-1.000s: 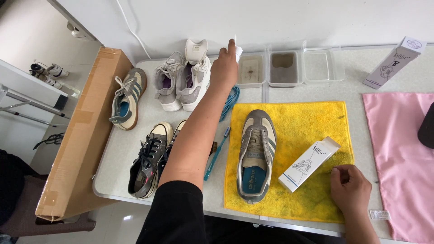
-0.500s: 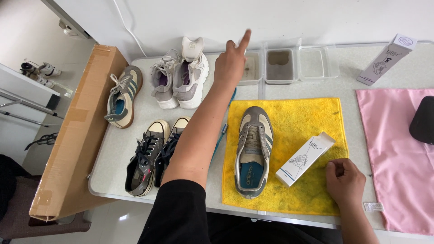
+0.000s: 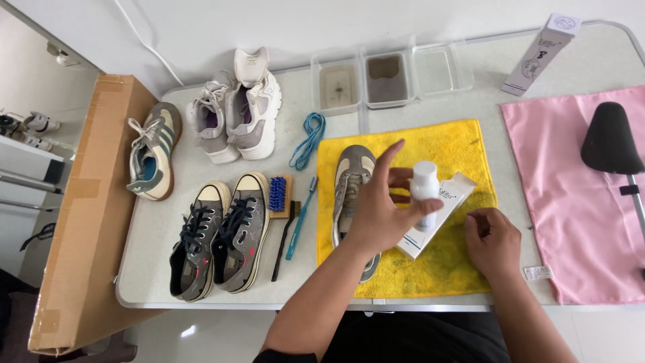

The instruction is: The person removes the blue shoelaces from a grey sneaker placed on a yellow towel. They then open a white box, take out a bottle of cleaning solution, and pour the liquid into a small plastic container on the table.

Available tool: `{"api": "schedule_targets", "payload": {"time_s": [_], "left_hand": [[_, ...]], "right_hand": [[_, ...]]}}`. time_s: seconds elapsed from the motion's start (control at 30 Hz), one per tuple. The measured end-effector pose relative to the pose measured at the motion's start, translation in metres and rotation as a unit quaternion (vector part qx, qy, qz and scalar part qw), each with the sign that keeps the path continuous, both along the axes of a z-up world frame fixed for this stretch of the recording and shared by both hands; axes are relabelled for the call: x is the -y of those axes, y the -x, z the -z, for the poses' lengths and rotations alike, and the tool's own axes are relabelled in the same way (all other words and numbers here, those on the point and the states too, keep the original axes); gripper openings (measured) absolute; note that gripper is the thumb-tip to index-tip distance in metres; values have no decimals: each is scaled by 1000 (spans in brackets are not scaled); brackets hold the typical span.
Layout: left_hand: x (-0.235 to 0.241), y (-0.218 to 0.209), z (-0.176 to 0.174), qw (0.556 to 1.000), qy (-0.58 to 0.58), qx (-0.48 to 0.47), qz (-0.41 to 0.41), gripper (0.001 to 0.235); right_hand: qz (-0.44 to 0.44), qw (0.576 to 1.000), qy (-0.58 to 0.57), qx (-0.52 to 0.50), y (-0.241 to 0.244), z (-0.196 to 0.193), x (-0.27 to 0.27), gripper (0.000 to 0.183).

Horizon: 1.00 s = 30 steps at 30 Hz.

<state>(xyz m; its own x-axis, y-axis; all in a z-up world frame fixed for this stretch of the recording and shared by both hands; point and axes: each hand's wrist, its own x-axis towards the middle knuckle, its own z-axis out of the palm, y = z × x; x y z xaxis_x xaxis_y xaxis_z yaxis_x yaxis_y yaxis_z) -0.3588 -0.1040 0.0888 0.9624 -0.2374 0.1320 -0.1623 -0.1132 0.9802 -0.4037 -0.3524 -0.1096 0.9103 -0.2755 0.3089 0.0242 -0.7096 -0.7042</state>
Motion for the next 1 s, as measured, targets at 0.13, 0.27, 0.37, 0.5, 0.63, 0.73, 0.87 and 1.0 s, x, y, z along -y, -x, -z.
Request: {"api": "schedule_targets", "payload": {"time_s": [0.13, 0.27, 0.37, 0.5, 0.63, 0.73, 0.87, 1.0], "left_hand": [[16, 27, 11, 996, -65, 8, 62, 101], [36, 46, 5, 990, -112, 52, 73, 92], [44, 56, 13, 986, -125, 63, 95, 89], [60, 59, 23, 981, -114, -91, 129, 90], [65, 52, 39, 959, -222, -52, 169, 91], [61, 45, 51, 951, -283, 39, 115, 82], [81, 31, 114, 879, -456, 125, -62, 66], [86, 27, 118, 842, -539, 15, 32, 100]], "right_hand": [[-21, 999, -12, 30, 1, 3, 0, 10], [-53, 997, 2, 60, 10, -11, 4, 16], [-118, 992, -32, 23, 40, -73, 9, 31], [-297, 884, -347, -102, 66, -88, 17, 49], [-184, 924, -245, -230, 80, -64, 25, 47], [-163, 919, -289, -212, 92, -39, 30, 46], [-157, 860, -481, -69, 94, -17, 47, 53], [-125, 851, -509, 23, 81, -47, 48, 49]]}}
